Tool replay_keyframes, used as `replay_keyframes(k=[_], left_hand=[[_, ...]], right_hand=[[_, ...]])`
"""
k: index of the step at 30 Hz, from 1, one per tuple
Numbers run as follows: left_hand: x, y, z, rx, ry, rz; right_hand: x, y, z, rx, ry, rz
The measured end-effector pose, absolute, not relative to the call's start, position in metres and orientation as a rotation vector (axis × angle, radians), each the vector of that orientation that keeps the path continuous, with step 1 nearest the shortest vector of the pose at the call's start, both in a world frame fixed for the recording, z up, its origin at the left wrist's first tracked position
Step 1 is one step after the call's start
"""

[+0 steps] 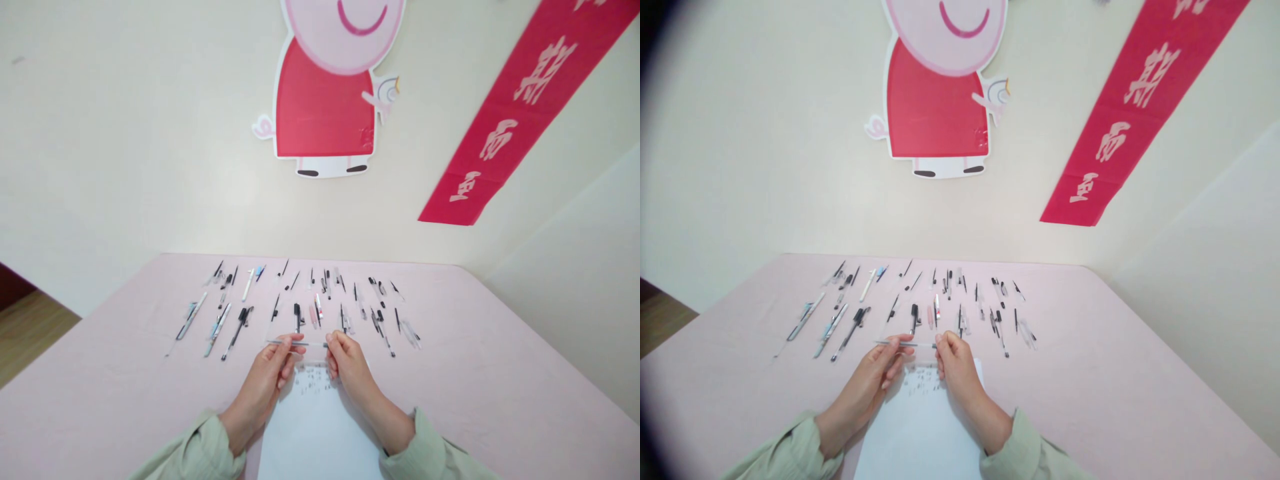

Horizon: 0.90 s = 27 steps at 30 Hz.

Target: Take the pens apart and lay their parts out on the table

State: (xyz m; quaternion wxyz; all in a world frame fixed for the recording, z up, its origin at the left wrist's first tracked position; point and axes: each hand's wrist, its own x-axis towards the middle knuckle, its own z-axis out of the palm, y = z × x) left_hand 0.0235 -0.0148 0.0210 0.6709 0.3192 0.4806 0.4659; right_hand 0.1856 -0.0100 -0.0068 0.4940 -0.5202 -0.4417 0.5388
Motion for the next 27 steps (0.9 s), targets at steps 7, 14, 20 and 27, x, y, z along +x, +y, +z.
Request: replay_keyframes(k=[7,14,20,27], left_hand=[[0.0233,-0.0145,0.0177,0.721,1.076,1.051],[0.0237,-0.0139,0.0173,0.709,1.083,1.066],[0.0235,-0.0140,0.0175,0.713,1.082,1.064],[0.0218,-0.0125,0.0108,0.709,1.086,1.066]], right_hand=[[0.1855,-0.0101,-0.0065,-1.258,-1.087,1.290],[0.1857,-0.0108,-0.0082,-1.255,-1.122,1.280],[0.1860,-0.0111,-0.0125,-1.263,-1.166,1.226],[0.1854,-0.0136,-0.0094,-1.278,-1.205,1.160]])
